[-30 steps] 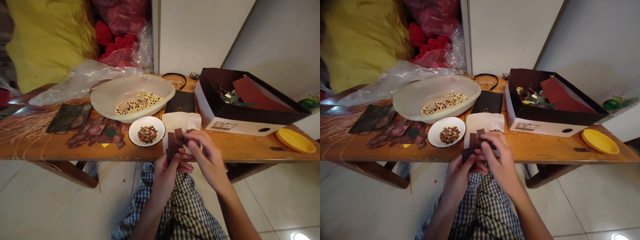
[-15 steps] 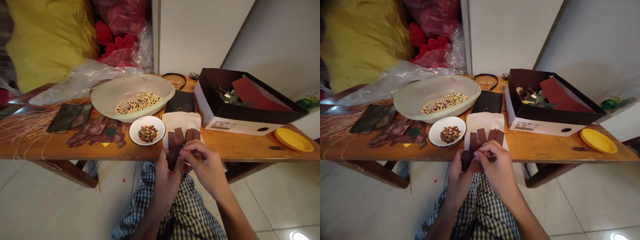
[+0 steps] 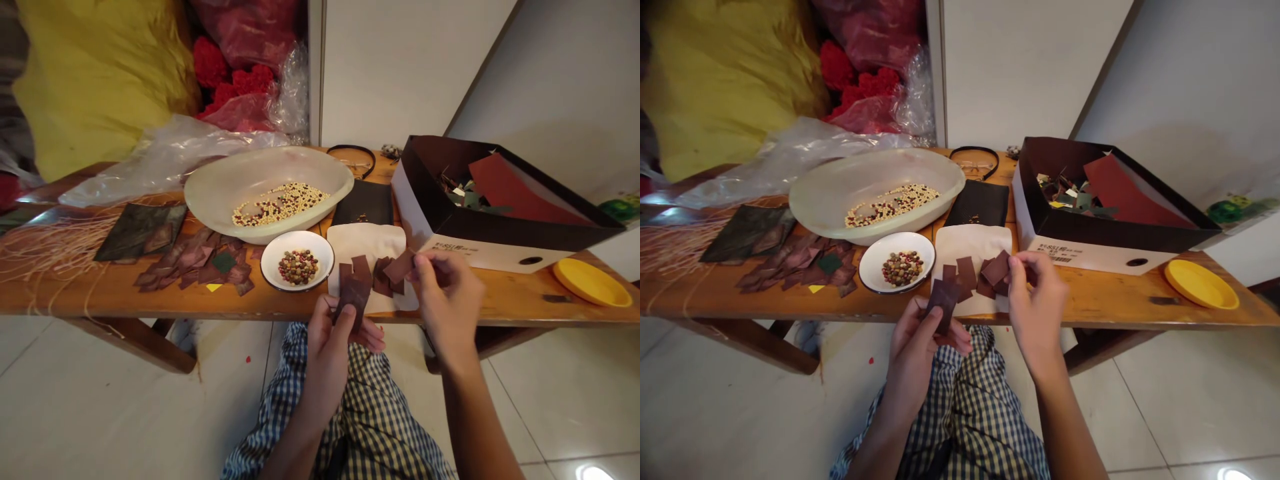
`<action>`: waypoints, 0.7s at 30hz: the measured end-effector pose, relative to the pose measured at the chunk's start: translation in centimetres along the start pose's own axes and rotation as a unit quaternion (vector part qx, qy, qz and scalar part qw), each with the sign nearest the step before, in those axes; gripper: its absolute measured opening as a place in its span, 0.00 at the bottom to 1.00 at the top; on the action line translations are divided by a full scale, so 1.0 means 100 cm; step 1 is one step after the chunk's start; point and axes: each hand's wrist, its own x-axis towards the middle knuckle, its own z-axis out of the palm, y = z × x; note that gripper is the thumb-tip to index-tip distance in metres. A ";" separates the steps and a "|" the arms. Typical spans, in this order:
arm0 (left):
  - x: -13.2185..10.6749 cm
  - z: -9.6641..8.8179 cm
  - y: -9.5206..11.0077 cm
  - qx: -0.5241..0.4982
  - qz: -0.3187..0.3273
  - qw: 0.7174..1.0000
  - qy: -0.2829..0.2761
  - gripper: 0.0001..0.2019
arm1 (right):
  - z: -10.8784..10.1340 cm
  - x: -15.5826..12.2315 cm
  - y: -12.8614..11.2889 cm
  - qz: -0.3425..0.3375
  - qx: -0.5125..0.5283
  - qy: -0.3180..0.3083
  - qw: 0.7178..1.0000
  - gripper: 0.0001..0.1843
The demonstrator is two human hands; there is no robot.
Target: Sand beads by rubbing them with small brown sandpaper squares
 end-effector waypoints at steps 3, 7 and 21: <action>0.001 0.000 0.000 0.002 0.000 1.000 0.000 0.07 | 0.003 -0.001 0.006 -0.069 -0.120 -0.010 0.990 0.15; 0.000 -0.001 -0.002 -0.001 -0.010 1.000 -0.005 0.08 | -0.001 -0.020 -0.008 -0.033 -0.061 -0.054 0.996 0.14; -0.009 0.008 -0.002 0.037 0.015 0.997 -0.070 0.18 | -0.042 -0.042 -0.042 0.014 0.341 -0.268 0.901 0.18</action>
